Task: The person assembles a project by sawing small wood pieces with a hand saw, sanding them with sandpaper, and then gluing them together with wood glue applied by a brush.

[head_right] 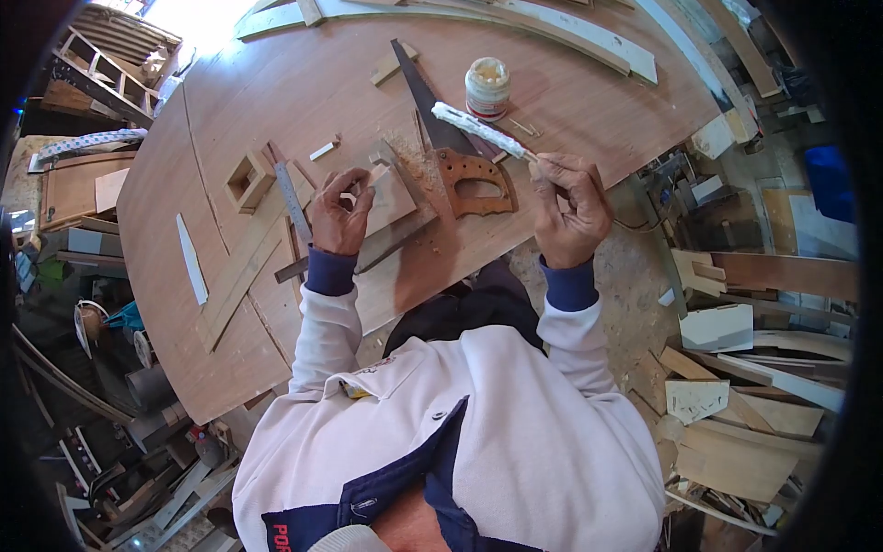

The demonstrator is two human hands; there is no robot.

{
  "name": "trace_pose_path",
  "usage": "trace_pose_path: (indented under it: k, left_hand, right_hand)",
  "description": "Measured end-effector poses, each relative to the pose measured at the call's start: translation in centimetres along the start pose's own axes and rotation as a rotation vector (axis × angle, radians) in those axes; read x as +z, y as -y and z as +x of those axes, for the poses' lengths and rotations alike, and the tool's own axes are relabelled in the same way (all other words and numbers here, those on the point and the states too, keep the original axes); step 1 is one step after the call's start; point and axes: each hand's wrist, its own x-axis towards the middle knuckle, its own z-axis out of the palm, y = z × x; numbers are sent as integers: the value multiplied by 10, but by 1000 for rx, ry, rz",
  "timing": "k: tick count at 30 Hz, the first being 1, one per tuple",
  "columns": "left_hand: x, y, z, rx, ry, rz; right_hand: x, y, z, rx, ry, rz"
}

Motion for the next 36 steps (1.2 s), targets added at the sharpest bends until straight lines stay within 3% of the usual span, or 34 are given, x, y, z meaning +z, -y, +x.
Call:
trace_pose_path:
  k: [2,9,14,24,26,36]
  left_hand:
    - [0,8,-10,4,-27,132]
    - [11,21,-30,-97,18,63]
    - [22,25,-28,103,11,224]
    - [36,18,-33,-5,-82,152]
    - [35,21,-33,76,-25,214]
    - [31,13,-27,-10,61,229]
  right_hand:
    - [-1,-6,-4,50,-26,49]
    - [-3,-25,0,71,12,95]
    - [-10,-35,1,58,0,175]
    - [-26,-49,1,141,18,228]
    - [-26,-51,1,150,11,250]
    - [-26,-55,-2,198,34,262]
